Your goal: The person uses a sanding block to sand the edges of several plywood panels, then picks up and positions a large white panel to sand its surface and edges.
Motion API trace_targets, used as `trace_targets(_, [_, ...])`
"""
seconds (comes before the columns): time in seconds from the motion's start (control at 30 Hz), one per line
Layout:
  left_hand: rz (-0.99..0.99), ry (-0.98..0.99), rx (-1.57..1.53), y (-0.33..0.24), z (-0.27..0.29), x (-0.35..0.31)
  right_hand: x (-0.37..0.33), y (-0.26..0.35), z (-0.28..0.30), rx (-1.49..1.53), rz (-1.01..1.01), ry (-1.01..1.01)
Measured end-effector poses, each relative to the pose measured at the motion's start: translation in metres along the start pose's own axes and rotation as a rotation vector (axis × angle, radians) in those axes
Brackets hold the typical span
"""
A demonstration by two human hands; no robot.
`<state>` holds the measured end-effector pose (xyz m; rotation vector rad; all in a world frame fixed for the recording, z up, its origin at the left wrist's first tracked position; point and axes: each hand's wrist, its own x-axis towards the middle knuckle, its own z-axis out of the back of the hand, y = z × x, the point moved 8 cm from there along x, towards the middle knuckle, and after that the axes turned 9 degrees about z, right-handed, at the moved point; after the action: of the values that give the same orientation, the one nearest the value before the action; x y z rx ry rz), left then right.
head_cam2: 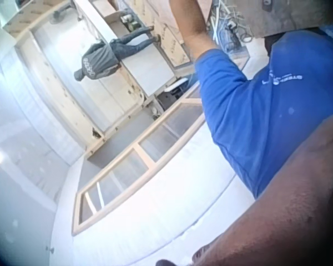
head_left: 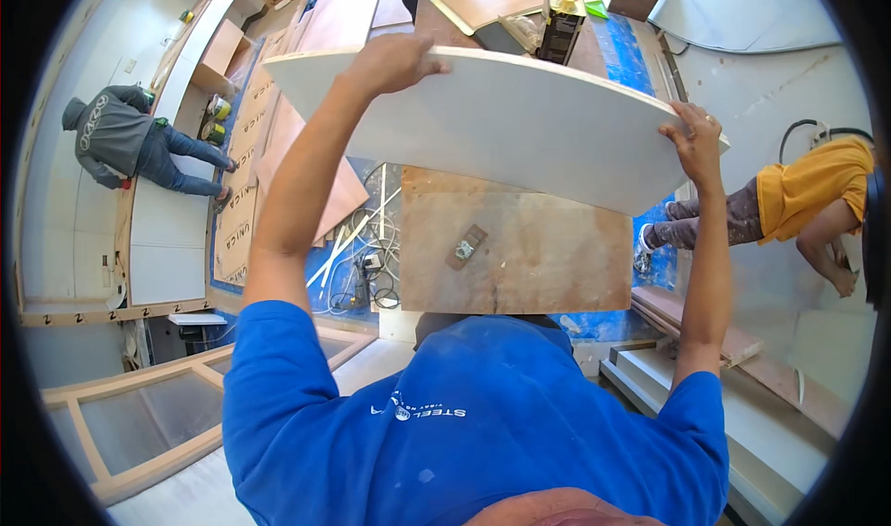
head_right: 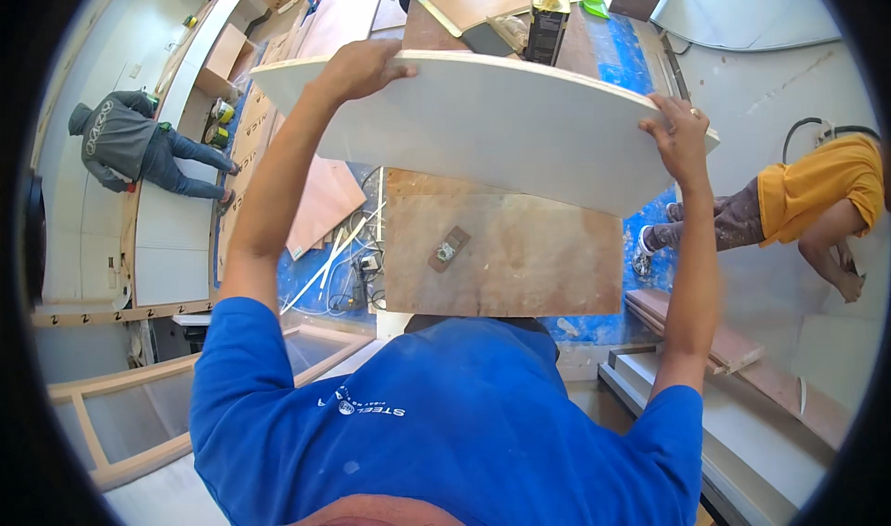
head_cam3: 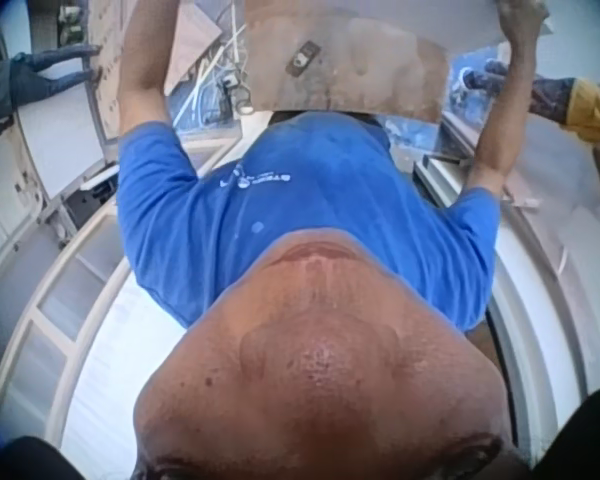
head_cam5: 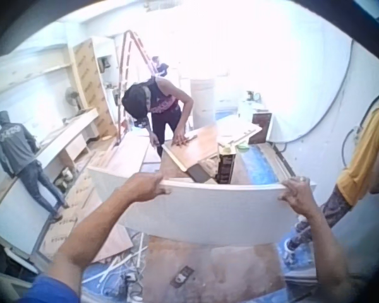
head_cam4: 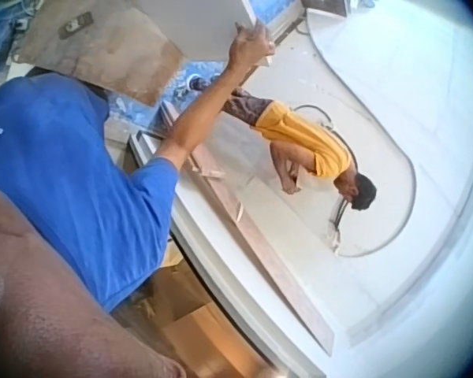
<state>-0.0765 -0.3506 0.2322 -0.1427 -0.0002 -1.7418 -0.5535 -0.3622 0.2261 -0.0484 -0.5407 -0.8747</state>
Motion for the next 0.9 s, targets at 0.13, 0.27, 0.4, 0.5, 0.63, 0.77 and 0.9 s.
trace_targets(0.13, [-0.175, 0.088, -0.001, -0.032, 0.011, -0.023, -0.028, 0.023, 0.016, -0.048, 0.041, -0.075])
trace_targets(0.27, [-0.250, 0.150, 0.039, -0.045, 0.015, -0.034, -0.039, 0.040, 0.028, -0.045, 0.021, -0.096])
trace_targets(0.4, [-0.196, 0.171, 0.036, -0.060, 0.044, -0.053, -0.025, 0.019, 0.063, -0.074, 0.082, -0.201])
trace_targets(0.5, [-0.160, -0.030, -0.061, -0.096, 0.124, -0.065, -0.013, 0.046, 0.173, -0.155, 0.051, -0.582])
trace_targets(0.63, [-0.059, 0.027, -0.341, -0.133, 0.236, -0.074, -0.087, 0.017, 0.147, 0.137, -0.424, -1.091])
trace_targets(0.77, [-0.002, -0.025, -0.327, -0.156, 0.256, -0.054, -0.107, 0.033, -0.111, 1.726, -0.476, -0.495])
trace_targets(0.9, [0.163, -0.111, -0.459, -0.178, 0.281, -0.077, -0.027, 0.085, -0.117, 1.848, -0.384, -0.594])
